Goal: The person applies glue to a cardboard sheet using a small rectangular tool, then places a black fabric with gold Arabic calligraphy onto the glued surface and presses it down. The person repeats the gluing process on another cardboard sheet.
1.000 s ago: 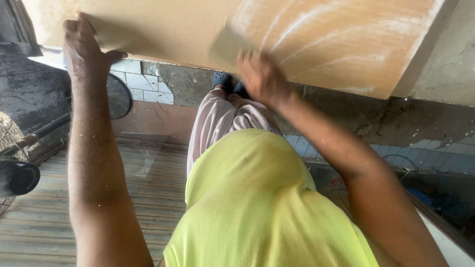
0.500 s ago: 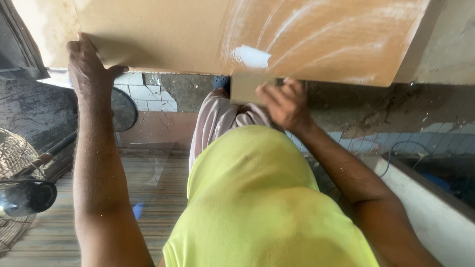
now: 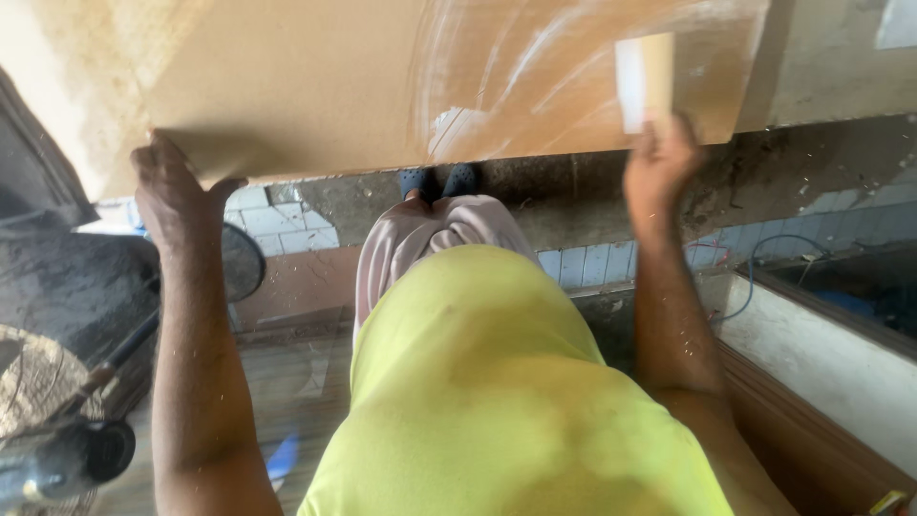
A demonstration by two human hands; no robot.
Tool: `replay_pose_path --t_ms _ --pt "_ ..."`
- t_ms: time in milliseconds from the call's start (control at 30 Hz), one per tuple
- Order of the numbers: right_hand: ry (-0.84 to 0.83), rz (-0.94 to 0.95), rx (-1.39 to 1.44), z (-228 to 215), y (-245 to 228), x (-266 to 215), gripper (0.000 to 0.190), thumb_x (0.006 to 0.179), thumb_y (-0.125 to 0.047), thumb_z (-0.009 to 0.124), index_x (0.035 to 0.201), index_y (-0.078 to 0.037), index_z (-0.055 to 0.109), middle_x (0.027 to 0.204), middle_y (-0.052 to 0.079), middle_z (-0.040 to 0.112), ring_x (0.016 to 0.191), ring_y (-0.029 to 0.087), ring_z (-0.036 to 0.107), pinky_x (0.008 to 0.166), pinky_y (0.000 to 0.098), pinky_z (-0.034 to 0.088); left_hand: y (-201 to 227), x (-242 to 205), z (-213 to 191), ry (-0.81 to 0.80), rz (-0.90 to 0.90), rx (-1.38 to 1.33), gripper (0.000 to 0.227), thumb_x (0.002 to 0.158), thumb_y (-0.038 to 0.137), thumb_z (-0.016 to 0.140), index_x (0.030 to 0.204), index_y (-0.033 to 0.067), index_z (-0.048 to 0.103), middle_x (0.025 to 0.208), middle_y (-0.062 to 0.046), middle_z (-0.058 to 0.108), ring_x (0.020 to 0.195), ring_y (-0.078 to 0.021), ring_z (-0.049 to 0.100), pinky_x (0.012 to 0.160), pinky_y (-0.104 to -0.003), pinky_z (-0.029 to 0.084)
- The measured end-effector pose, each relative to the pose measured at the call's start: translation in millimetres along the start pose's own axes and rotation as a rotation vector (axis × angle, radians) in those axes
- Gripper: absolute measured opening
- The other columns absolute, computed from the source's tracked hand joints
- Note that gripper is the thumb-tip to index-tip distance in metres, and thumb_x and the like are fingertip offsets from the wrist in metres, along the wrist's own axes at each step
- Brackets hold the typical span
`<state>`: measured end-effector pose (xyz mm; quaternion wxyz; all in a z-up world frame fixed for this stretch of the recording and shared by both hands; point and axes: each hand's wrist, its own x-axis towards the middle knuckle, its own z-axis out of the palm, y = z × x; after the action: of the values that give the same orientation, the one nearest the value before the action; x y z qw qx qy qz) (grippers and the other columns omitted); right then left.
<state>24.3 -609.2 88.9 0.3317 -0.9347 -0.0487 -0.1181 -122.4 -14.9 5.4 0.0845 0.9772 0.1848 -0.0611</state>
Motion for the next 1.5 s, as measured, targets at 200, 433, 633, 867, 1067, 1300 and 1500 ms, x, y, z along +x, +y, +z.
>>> replay_pose_path --t_ms 200,433,633,867,1067,1300,1500 --pt "0.152 -0.208 -0.427 23 -10 -28 0.006 0.093 -0.003 0.065 0.097 0.002 0.065 0.086 0.021 0.061 0.078 0.038 0.06 0.066 0.0479 0.048 -10 -3 8 0.036 0.035 0.069 0.117 0.072 0.054 0.099 0.149 -0.0128 0.042 0.114 -0.02 0.061 0.092 -0.0233 0.06 0.068 -0.03 0.057" --pt "-0.172 -0.464 0.084 65 -74 -64 0.007 0.091 0.002 0.07 0.095 0.005 0.065 0.088 0.02 0.063 0.08 0.035 0.064 0.069 0.0459 0.054 -10 2 12 0.071 0.051 0.076 0.117 0.069 0.059 0.098 0.15 -0.0072 0.046 0.112 -0.018 0.061 0.094 -0.0237 0.058 0.068 -0.029 0.057" --pt "0.276 0.189 0.014 15 63 97 0.016 0.1 0.0 0.061 0.114 0.005 0.066 0.107 0.018 0.073 0.098 0.028 0.077 0.082 0.0407 0.065 -3 4 5 0.006 -0.017 0.068 0.113 0.066 0.057 0.097 0.146 -0.0063 0.048 0.113 -0.02 0.06 0.089 -0.0231 0.06 0.064 -0.031 0.058" --pt "0.05 -0.103 -0.241 139 19 130 0.009 0.092 0.002 0.061 0.101 0.001 0.064 0.1 0.014 0.065 0.095 0.027 0.068 0.084 0.042 0.06 1 1 -2 0.031 -0.005 0.009 0.098 0.066 0.048 0.099 0.135 -0.003 0.053 0.11 -0.018 0.061 0.088 -0.0228 0.061 0.065 -0.031 0.059" --pt "-0.34 -0.979 0.192 200 -158 -8 0.007 0.085 0.004 0.061 0.09 -0.002 0.061 0.094 0.011 0.058 0.092 0.025 0.06 0.086 0.0431 0.055 20 -2 -23 0.031 -0.076 -0.126 0.085 0.069 0.041 0.1 0.132 0.0045 0.057 0.115 -0.017 0.063 0.096 -0.0255 0.066 0.074 -0.034 0.061" --pt "-0.363 -0.169 0.546 141 -114 24 0.012 0.102 -0.012 0.067 0.102 0.0 0.068 0.089 0.005 0.068 0.081 0.014 0.066 0.071 0.0314 0.056 40 -17 -37 0.072 -0.197 -0.38 0.086 0.073 0.029 0.099 0.144 0.0057 0.056 0.13 -0.022 0.064 0.112 -0.0313 0.069 0.087 -0.043 0.064" --pt "0.17 0.634 1.082 34 14 48 0.024 0.101 -0.013 0.072 0.122 -0.003 0.066 0.106 0.005 0.07 0.087 0.013 0.063 0.074 0.033 0.053 63 -14 -40 -0.161 -0.387 -0.244 0.135 0.066 0.02 0.094 0.167 0.0034 0.006 0.157 -0.041 0.018 0.143 -0.0574 0.023 0.114 -0.07 0.026"
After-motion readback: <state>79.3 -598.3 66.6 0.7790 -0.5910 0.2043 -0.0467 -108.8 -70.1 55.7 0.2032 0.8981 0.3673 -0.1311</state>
